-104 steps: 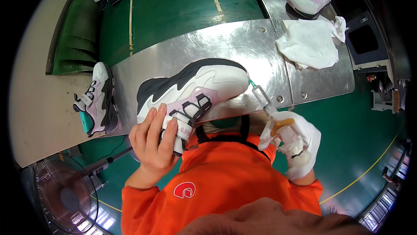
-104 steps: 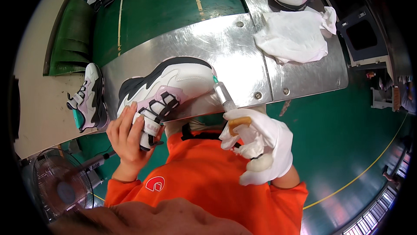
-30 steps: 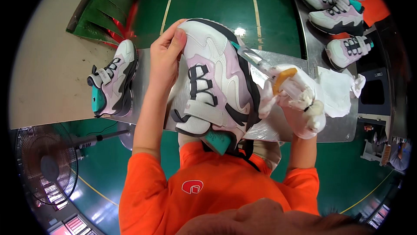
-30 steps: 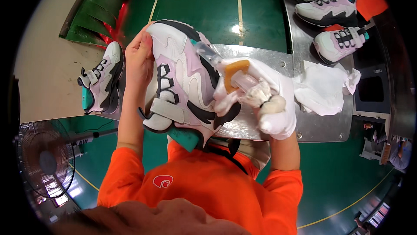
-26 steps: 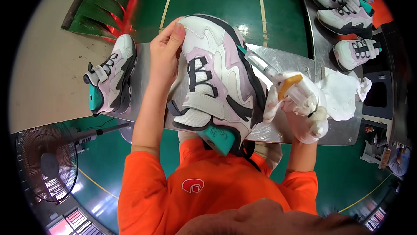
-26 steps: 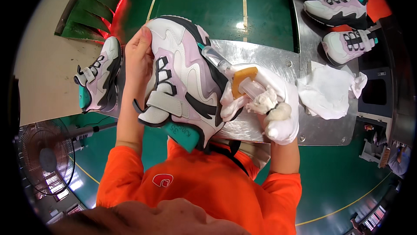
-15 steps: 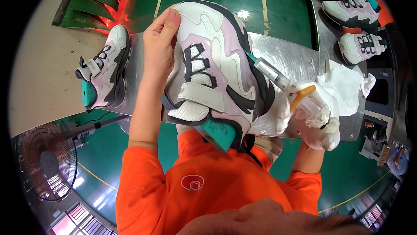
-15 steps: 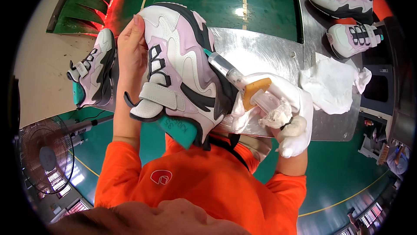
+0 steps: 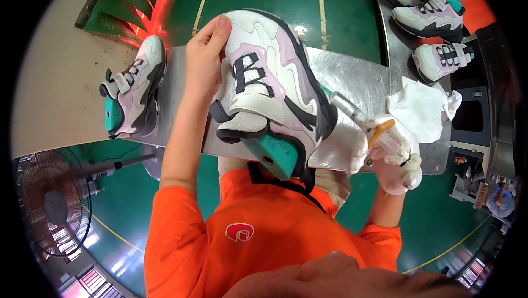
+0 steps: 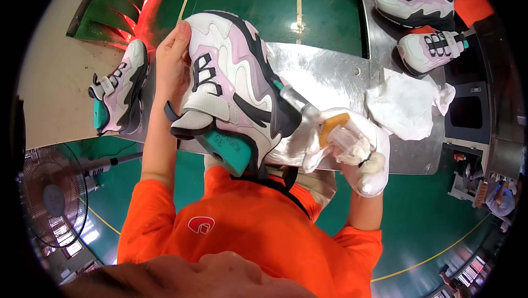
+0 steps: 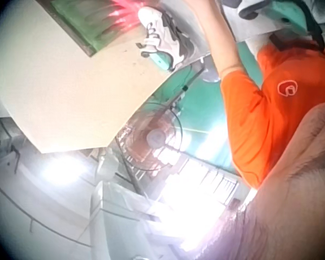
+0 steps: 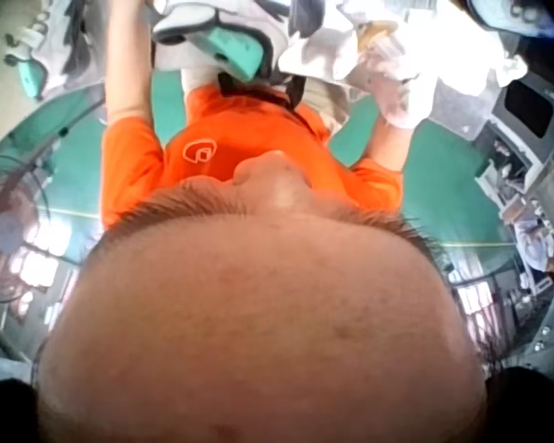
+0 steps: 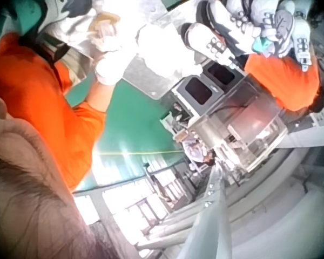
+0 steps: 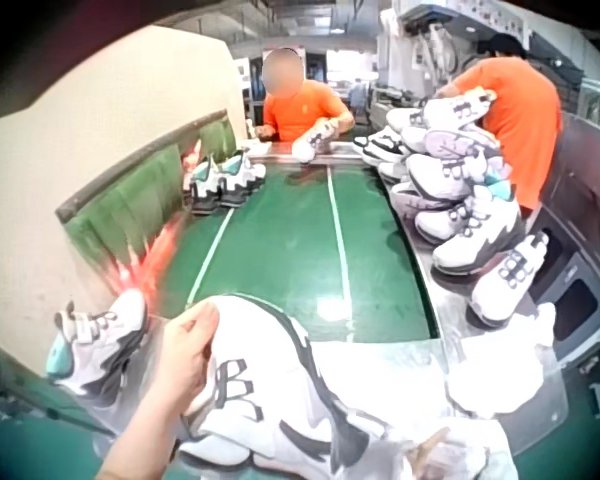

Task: The person applies glue to the seams of white and teal sneakers using a syringe. They handle the shoes one at a time, rotating them to access different areas, and place them on a metal table after treatment.

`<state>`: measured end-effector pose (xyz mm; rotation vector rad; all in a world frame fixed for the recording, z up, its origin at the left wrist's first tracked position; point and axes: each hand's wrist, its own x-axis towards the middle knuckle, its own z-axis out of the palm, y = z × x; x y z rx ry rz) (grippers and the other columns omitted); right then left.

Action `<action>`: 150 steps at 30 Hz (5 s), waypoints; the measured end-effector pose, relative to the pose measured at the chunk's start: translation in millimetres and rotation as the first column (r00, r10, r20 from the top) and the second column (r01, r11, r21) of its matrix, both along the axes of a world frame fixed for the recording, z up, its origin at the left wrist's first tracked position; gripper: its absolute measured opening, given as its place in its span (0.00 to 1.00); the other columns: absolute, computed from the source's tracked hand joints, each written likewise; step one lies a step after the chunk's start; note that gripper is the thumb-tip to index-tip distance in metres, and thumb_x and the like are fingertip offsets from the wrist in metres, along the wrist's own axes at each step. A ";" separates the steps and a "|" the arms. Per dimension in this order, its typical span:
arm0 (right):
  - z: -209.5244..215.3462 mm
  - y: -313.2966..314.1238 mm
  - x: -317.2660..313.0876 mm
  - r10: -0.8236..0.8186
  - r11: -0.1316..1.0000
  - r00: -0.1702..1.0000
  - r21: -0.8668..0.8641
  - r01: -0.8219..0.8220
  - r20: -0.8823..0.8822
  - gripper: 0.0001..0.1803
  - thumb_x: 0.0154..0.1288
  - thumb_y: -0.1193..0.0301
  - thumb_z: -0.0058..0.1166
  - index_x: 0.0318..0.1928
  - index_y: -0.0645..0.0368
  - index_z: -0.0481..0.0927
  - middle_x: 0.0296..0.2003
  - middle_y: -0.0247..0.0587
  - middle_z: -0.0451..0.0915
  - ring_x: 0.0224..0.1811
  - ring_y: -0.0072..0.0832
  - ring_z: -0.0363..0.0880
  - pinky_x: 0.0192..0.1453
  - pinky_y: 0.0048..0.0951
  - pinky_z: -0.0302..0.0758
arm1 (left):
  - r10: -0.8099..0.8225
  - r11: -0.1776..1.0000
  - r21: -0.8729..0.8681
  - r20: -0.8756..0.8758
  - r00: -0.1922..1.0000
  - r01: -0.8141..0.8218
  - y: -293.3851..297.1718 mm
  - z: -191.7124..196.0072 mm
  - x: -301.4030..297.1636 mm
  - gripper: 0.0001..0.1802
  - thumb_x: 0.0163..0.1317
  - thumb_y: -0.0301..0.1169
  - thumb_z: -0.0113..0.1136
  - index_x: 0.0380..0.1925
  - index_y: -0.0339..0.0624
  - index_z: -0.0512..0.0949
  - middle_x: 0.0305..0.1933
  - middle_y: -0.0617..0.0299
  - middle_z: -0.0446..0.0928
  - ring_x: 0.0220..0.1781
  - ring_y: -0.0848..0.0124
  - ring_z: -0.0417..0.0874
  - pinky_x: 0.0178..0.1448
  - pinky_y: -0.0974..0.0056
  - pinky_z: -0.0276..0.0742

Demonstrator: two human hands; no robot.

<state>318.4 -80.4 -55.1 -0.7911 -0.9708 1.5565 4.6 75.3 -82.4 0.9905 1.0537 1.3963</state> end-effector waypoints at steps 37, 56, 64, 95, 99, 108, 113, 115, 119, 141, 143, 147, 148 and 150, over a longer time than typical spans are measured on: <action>-74.6 -44.2 45.5 -0.669 0.721 0.629 0.140 0.679 0.397 0.42 0.44 0.67 0.75 0.62 0.63 0.72 0.38 0.39 0.82 0.38 0.21 0.81 0.44 0.24 0.79 | 0.720 -0.694 -0.230 -0.217 0.659 0.683 160.0 86.9 492.6 0.20 0.57 0.32 0.58 0.52 0.46 0.77 0.58 0.62 0.76 0.66 0.62 0.71 0.78 0.48 0.56; -40.5 -55.8 61.4 -0.635 0.741 0.321 0.436 0.511 0.702 0.43 0.49 0.60 0.73 0.64 0.62 0.69 0.47 0.49 0.81 0.50 0.36 0.81 0.56 0.33 0.76 | 0.735 0.005 0.393 -0.625 0.263 0.920 1.1 171.5 165.3 0.36 0.38 0.22 0.69 0.55 0.39 0.75 0.57 0.52 0.76 0.45 0.56 0.79 0.50 0.58 0.78; -18.9 -52.5 49.1 -0.377 0.890 0.465 0.176 0.420 0.801 0.38 0.47 0.71 0.72 0.61 0.64 0.73 0.49 0.41 0.81 0.49 0.25 0.79 0.55 0.26 0.76 | 0.668 0.306 0.331 -0.743 0.047 0.893 -113.5 75.7 -23.6 0.18 0.56 0.29 0.65 0.47 0.41 0.79 0.51 0.51 0.79 0.35 0.63 0.76 0.42 0.61 0.77; -17.8 17.4 -27.5 0.165 0.986 0.979 0.017 -0.164 -0.120 0.59 0.38 0.34 0.65 0.55 0.78 0.70 0.40 0.59 0.78 0.32 0.46 0.82 0.47 0.46 0.78 | 0.202 0.564 0.338 -0.941 0.272 0.753 -114.4 64.8 -36.4 0.19 0.49 0.30 0.71 0.41 0.66 0.81 0.55 0.67 0.80 0.57 0.62 0.81 0.57 0.56 0.75; -15.5 22.8 -32.0 0.205 0.974 0.967 -0.060 -0.216 -0.150 0.63 0.35 0.34 0.68 0.54 0.84 0.69 0.37 0.61 0.79 0.30 0.45 0.83 0.44 0.44 0.80 | 0.225 0.561 0.368 -0.930 0.291 0.742 -113.4 62.2 -35.9 0.18 0.49 0.31 0.71 0.41 0.67 0.81 0.55 0.67 0.81 0.56 0.62 0.81 0.56 0.57 0.75; -6.6 27.8 -32.1 0.246 0.961 0.960 -0.098 -0.260 -0.136 0.63 0.30 0.38 0.71 0.53 0.85 0.71 0.36 0.58 0.80 0.31 0.42 0.82 0.42 0.40 0.79 | 0.232 0.551 0.384 -0.923 0.306 0.741 -112.7 60.9 -36.3 0.18 0.50 0.31 0.71 0.40 0.67 0.81 0.55 0.67 0.81 0.56 0.63 0.81 0.55 0.58 0.76; 7.3 28.2 -25.8 0.285 0.937 0.959 -0.207 -0.281 -0.011 0.62 0.29 0.39 0.73 0.53 0.86 0.71 0.37 0.59 0.80 0.32 0.39 0.82 0.44 0.35 0.78 | 0.237 0.554 0.375 -0.927 0.291 0.743 -113.5 61.9 -36.8 0.18 0.49 0.31 0.72 0.40 0.67 0.80 0.55 0.67 0.80 0.56 0.63 0.81 0.54 0.58 0.76; 11.8 26.9 -25.0 0.246 0.949 0.969 -0.199 -0.243 -0.010 0.62 0.29 0.40 0.74 0.53 0.86 0.71 0.39 0.59 0.80 0.35 0.39 0.82 0.44 0.34 0.78 | 0.233 0.557 0.369 -0.929 0.286 0.744 -114.1 63.1 -36.8 0.18 0.48 0.32 0.72 0.40 0.67 0.80 0.55 0.67 0.80 0.56 0.63 0.81 0.54 0.58 0.76; 21.3 22.1 -21.5 0.165 0.959 0.982 -0.247 -0.138 0.093 0.62 0.31 0.41 0.75 0.54 0.86 0.71 0.44 0.60 0.80 0.40 0.38 0.83 0.45 0.33 0.78 | 0.232 0.568 0.358 -0.934 0.273 0.741 -116.0 63.1 -35.2 0.19 0.47 0.34 0.73 0.40 0.66 0.80 0.55 0.67 0.80 0.56 0.62 0.81 0.54 0.57 0.76; 23.0 -21.1 26.4 0.159 0.956 0.987 -0.254 -0.151 0.014 0.60 0.34 0.44 0.75 0.54 0.88 0.70 0.45 0.63 0.79 0.40 0.41 0.82 0.43 0.36 0.80 | 0.240 0.568 0.314 -0.947 0.212 0.761 -119.5 68.9 -29.0 0.14 0.50 0.38 0.71 0.38 0.56 0.83 0.52 0.60 0.82 0.58 0.57 0.80 0.56 0.53 0.75; 17.6 -25.3 31.4 0.164 0.957 0.986 -0.240 -0.166 -0.029 0.60 0.33 0.44 0.76 0.54 0.89 0.70 0.47 0.64 0.79 0.43 0.41 0.83 0.44 0.35 0.80 | 0.250 0.557 0.305 -0.949 0.194 0.773 -119.4 70.2 -29.5 0.13 0.50 0.37 0.68 0.38 0.54 0.82 0.52 0.57 0.82 0.58 0.55 0.80 0.56 0.52 0.75; 0.2 -38.4 34.0 0.064 0.978 0.994 -0.195 -0.080 -0.088 0.61 0.33 0.44 0.76 0.54 0.89 0.70 0.46 0.65 0.80 0.41 0.42 0.83 0.46 0.35 0.80 | 0.264 0.612 0.302 -0.949 0.171 0.731 -124.4 74.8 -23.1 0.15 0.48 0.29 0.66 0.38 0.59 0.84 0.52 0.65 0.82 0.57 0.62 0.81 0.55 0.57 0.75; -4.7 -42.1 35.0 0.041 0.981 0.993 -0.187 -0.061 -0.108 0.61 0.33 0.44 0.76 0.54 0.89 0.70 0.46 0.65 0.80 0.41 0.42 0.83 0.47 0.35 0.79 | 0.268 0.614 0.302 -0.949 0.167 0.729 -126.1 75.5 -22.1 0.15 0.47 0.29 0.65 0.38 0.58 0.84 0.52 0.64 0.82 0.57 0.62 0.81 0.54 0.57 0.75; -13.1 -48.3 38.8 0.028 0.983 0.987 -0.173 -0.055 -0.157 0.61 0.33 0.44 0.76 0.54 0.90 0.70 0.46 0.65 0.80 0.41 0.42 0.83 0.48 0.34 0.79 | 0.275 0.618 0.302 -0.948 0.160 0.726 -130.9 75.5 -20.4 0.16 0.47 0.28 0.65 0.39 0.57 0.84 0.53 0.62 0.83 0.56 0.61 0.81 0.54 0.56 0.75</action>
